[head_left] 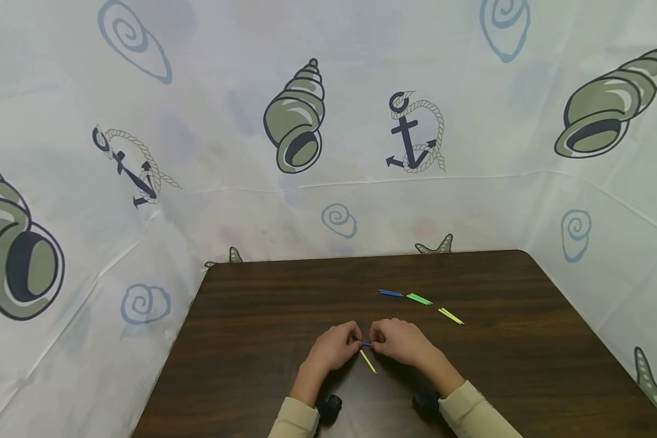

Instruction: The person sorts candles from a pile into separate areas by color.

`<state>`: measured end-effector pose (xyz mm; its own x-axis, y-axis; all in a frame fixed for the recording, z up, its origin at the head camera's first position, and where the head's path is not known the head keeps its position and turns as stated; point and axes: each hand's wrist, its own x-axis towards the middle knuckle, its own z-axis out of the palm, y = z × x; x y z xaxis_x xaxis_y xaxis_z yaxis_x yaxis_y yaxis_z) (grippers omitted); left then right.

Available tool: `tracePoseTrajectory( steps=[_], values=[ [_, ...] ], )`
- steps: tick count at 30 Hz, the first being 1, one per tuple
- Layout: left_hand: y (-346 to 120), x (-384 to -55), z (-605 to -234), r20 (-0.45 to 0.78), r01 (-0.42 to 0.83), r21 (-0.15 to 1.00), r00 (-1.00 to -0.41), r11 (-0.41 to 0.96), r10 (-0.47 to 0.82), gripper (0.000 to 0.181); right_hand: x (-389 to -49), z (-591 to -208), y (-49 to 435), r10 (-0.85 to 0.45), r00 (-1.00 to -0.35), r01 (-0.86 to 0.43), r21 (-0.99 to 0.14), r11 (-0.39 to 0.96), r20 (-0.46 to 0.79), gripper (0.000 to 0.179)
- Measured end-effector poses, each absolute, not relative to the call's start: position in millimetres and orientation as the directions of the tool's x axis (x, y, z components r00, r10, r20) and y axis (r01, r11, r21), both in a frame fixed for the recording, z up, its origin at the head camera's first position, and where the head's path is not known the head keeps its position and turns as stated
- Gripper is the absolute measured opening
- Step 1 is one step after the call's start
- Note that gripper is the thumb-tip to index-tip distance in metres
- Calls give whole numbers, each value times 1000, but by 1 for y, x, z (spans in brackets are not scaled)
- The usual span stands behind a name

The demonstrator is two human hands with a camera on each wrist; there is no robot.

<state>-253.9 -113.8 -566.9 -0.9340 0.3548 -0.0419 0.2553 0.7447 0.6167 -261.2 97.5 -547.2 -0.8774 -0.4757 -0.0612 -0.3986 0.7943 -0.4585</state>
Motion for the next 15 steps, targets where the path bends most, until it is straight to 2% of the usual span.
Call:
tracePoseTrajectory(
  steps=[9, 15],
  values=[
    [-115, -253, -567, -60, 259, 641, -921, 722, 384, 7, -260, -546, 98, -473, -878, -387, -467, 795, -79, 12],
    [-126, -261, -575, -54, 302, 721, -873, 624, 485, 24, -262, -543, 103, -478, -873, -387, -466, 795, -91, 12]
  ],
)
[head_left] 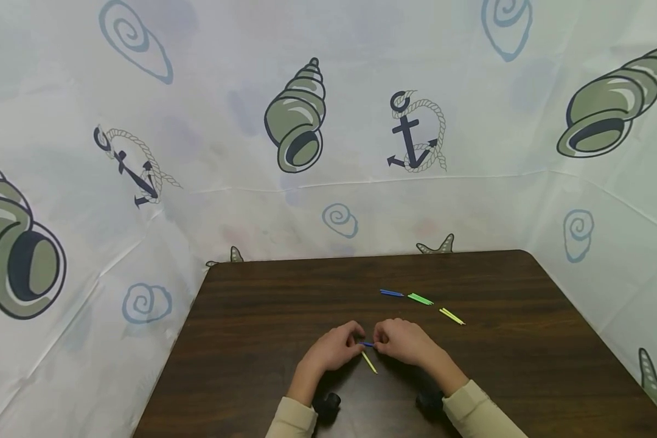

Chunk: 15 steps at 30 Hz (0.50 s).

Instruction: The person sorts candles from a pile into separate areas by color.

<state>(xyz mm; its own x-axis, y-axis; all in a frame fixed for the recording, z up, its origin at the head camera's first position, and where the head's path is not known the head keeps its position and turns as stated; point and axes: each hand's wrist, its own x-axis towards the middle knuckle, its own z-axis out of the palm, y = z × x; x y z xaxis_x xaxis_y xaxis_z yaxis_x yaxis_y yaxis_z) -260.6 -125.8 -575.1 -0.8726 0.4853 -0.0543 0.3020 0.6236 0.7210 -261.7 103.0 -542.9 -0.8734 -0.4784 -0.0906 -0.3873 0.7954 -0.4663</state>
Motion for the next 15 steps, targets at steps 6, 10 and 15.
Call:
tracePoseTrajectory(
  steps=[6, 10, 15],
  values=[
    [-132, -268, -590, -51, 319, 735, -853, 598, 519, 33, -268, -537, 116, -470, -878, -385, -455, 803, -87, 10],
    [-128, -256, -565, -105, 253, 757, -862, 602, 496, 32, -278, -534, 129, -447, -890, -368, -436, 821, -91, 10],
    [-126, -253, -560, -122, 255, 743, -858, 620, 498, 19, -294, -529, 144, -416, -904, -346, -409, 844, -93, 10]
  ],
)
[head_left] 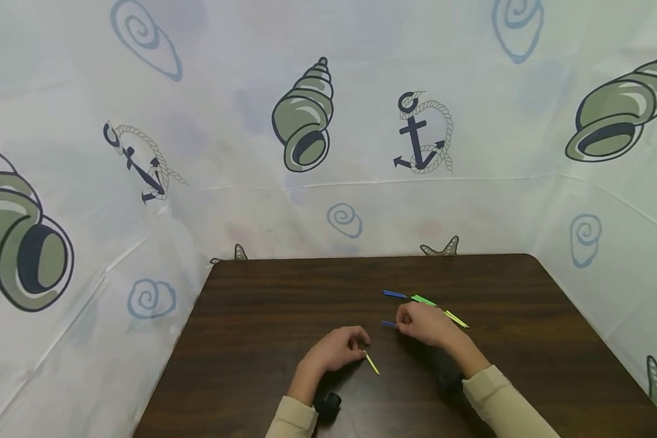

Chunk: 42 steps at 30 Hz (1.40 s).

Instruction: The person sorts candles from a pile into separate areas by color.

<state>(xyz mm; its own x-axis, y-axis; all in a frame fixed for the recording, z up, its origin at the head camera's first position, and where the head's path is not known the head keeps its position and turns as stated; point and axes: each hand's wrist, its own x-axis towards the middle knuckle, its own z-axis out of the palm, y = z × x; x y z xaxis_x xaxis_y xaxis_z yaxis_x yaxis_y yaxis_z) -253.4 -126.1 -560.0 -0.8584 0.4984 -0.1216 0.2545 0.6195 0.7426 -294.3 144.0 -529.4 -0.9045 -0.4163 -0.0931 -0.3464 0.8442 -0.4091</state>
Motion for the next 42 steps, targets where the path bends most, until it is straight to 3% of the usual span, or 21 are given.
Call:
tracePoseTrajectory(
  steps=[8, 25, 42],
  values=[
    [-123, -253, -560, -93, 292, 708, -864, 643, 495, 6, -321, -519, 163, -413, -905, -330, -437, 837, -106, 8],
    [-121, -253, -567, -89, 295, 665, -880, 686, 466, 5, -372, -515, 174, -448, -883, -314, -530, 788, -142, 15],
    [-120, -255, -568, -96, 277, 656, -892, 702, 441, 8, -408, -523, 165, -570, -798, -341, -633, 695, -195, 18]
  ],
)
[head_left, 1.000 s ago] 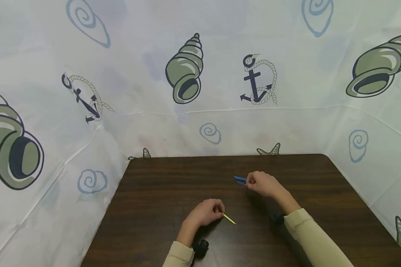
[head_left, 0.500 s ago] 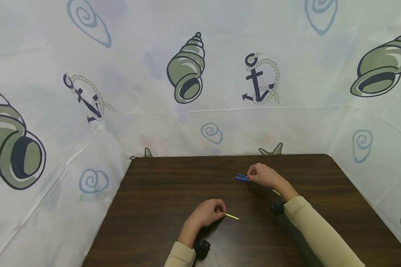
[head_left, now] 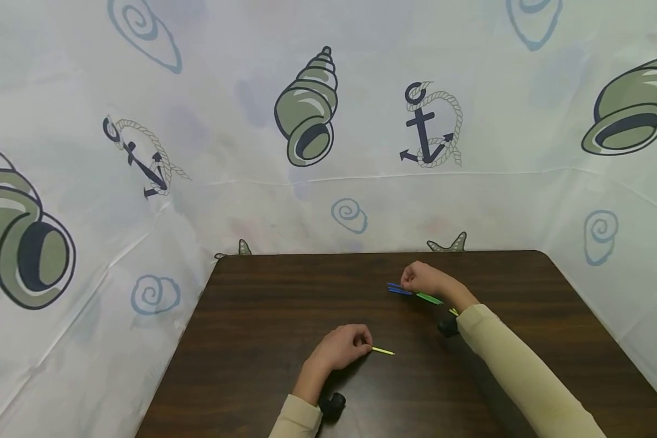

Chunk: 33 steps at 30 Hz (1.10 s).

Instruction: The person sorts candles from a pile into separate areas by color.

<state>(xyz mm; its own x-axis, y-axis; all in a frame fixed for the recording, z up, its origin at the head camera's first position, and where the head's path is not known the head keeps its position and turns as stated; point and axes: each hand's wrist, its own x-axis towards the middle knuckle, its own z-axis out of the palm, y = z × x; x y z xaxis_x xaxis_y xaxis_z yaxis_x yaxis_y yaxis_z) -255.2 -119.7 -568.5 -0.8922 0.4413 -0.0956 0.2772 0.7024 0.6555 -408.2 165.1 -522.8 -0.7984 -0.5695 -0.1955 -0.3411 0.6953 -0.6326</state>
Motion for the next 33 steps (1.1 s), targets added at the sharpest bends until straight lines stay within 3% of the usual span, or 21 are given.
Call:
tracePoseTrajectory(
  steps=[14, 27, 33],
  values=[
    [-114, -255, -563, -101, 267, 666, -893, 696, 439, 6, -417, -536, 171, -514, -822, -271, -626, 731, -245, 18],
    [-116, -256, -563, -93, 275, 652, -896, 707, 434, 7, -419, -534, 171, -509, -834, -299, -602, 740, -212, 18],
    [-118, -255, -566, -85, 277, 650, -899, 707, 430, 7, -396, -533, 162, -516, -848, -342, -618, 708, -122, 17]
  ],
)
